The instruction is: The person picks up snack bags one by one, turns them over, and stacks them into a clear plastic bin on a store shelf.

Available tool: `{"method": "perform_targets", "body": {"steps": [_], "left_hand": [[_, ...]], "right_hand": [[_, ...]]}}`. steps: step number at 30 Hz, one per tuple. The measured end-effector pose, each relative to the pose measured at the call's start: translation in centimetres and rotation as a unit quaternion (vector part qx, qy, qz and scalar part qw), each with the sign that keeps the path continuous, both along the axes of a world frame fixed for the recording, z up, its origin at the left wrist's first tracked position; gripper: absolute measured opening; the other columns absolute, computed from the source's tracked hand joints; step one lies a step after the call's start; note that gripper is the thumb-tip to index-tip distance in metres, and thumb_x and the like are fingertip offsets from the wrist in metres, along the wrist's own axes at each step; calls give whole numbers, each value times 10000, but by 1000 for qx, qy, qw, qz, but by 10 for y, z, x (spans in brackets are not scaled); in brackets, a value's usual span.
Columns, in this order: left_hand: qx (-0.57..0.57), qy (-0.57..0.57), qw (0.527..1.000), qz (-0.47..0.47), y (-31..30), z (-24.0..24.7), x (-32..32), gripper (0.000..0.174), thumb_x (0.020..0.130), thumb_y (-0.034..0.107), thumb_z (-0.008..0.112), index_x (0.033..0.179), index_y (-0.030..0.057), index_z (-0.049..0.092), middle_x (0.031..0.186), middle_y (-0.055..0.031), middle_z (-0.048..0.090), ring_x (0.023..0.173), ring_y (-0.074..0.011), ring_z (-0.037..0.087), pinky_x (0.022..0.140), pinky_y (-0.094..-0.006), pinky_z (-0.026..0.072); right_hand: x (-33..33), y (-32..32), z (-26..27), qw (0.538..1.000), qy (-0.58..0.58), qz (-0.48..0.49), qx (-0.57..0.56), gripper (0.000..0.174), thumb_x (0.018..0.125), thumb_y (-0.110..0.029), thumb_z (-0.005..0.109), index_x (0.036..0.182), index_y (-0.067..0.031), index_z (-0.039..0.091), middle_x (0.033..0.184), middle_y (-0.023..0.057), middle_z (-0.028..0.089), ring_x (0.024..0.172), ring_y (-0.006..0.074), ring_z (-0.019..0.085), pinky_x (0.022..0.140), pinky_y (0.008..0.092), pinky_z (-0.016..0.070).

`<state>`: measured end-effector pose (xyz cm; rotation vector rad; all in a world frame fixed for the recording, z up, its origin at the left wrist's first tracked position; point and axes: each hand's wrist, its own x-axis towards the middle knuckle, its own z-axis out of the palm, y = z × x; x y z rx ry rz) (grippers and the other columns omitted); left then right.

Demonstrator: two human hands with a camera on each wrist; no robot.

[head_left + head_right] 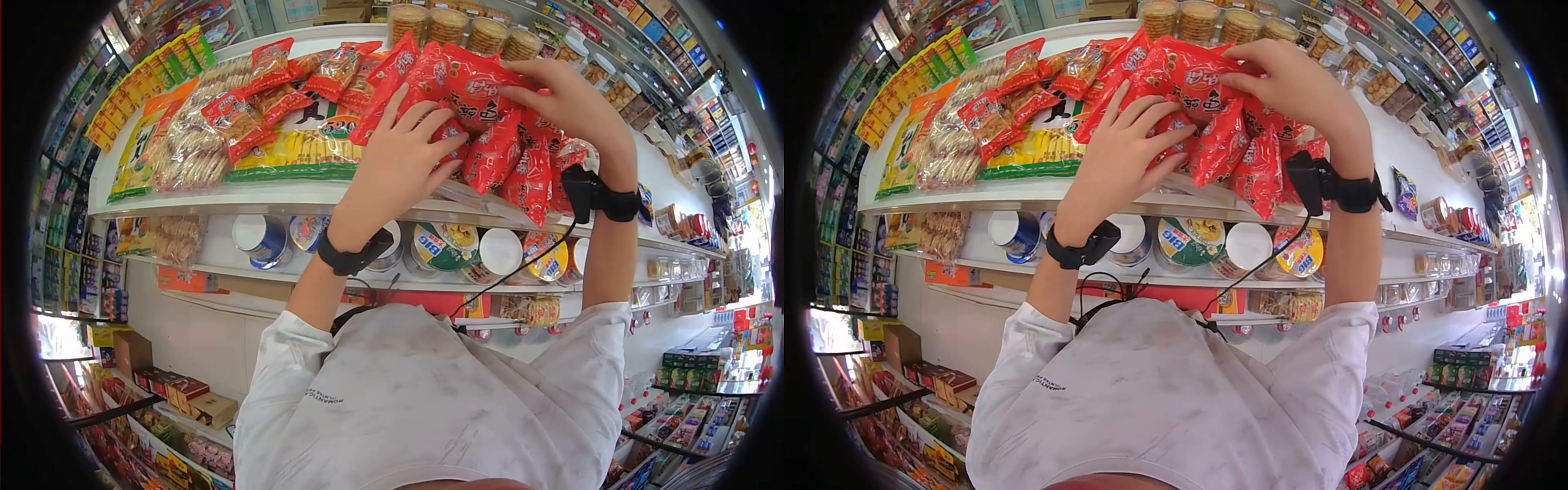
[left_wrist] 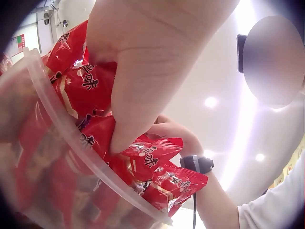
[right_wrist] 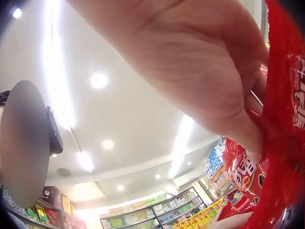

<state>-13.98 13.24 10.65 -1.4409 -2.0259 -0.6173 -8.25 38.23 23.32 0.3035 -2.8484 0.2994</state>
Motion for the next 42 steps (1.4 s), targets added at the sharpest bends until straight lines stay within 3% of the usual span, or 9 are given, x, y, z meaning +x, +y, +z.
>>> {"method": "perform_targets", "body": {"steps": [8, 14, 18, 22, 26, 27, 33, 39, 42], "left_hand": [[13, -4, 1000, 2, 4, -1, 1, 352, 901, 258, 732, 1239, 159, 737, 1363, -85, 609, 1347, -279, 523, 1236, -567, 281], [13, -19, 1000, -15, 4, 3, 2, 343, 907, 256, 728, 1224, 125, 737, 1360, -97, 614, 1348, -293, 528, 1253, -571, 252], [45, -19, 998, -32, 3, 2, 4, 286, 881, 234, 755, 1131, 94, 758, 1298, -118, 638, 1343, -303, 534, 1247, -570, 273], [105, -46, 992, -55, -9, 14, 10, 263, 892, 174, 757, 1139, 86, 760, 1295, -118, 663, 1349, -325, 551, 1231, -562, 312], [224, -87, 970, -35, -41, 24, 7, 238, 898, 101, 752, 1135, 78, 760, 1264, -120, 686, 1318, -318, 589, 1169, -500, 413], [260, -85, 962, -14, -52, 22, 1, 197, 912, 69, 737, 1106, 41, 756, 1206, -129, 705, 1219, -292, 656, 1070, -426, 490], [315, -136, 923, 174, -128, -14, -58, 163, 956, 100, 697, 1063, -12, 748, 1010, -136, 745, 950, -265, 727, 886, -364, 552], [292, -102, 856, 415, -217, -114, -179, 407, 918, 252, 760, 1167, -63, 702, 1005, -209, 747, 906, -284, 737, 815, -371, 568], [329, -235, 821, 404, -226, -114, -184, 450, 840, 310, 827, 1016, -79, 686, 923, -208, 726, 832, -296, 714, 766, -397, 547]], "right_hand": [[14, -13, -11, 993, 91, 40, -59, 388, 987, -313, 677, 1242, -21, 701, 1029, 210, 735, 919, 381, 710, 843, 443, 555], [17, -8, -23, 998, 62, -28, 6, 288, 988, -220, 646, 1161, 4, 703, 999, 239, 720, 956, 425, 686, 853, 476, 545], [9, 0, -24, 999, 10, -33, 12, 363, 991, -241, 669, 1254, 10, 673, 988, 225, 728, 913, 398, 692, 805, 422, 541], [7, 1, -21, 998, -12, -35, 42, 384, 986, -236, 677, 1285, 6, 669, 1047, 204, 736, 941, 361, 709, 835, 408, 558], [9, 9, -21, 999, 38, 16, -33, 408, 988, -217, 677, 1344, -19, 642, 1215, 186, 713, 1118, 320, 686, 969, 389, 526], [21, 0, -16, 994, 77, 34, -66, 412, 987, -214, 675, 1355, -32, 635, 1266, 188, 695, 1181, 325, 664, 1007, 393, 509], [95, -35, -2, 957, 219, -30, -187, 402, 971, -143, 693, 1355, -39, 635, 1361, 129, 673, 1292, 249, 617, 1116, 378, 427], [157, -47, -37, 946, 238, -39, -215, 366, 957, -18, 626, 1322, 3, 644, 1364, 141, 666, 1314, 267, 590, 1140, 401, 399], [176, -50, -58, 943, 235, -64, -227, 359, 950, -11, 625, 1308, -7, 654, 1367, 143, 664, 1312, 278, 587, 1127, 394, 406]]}}
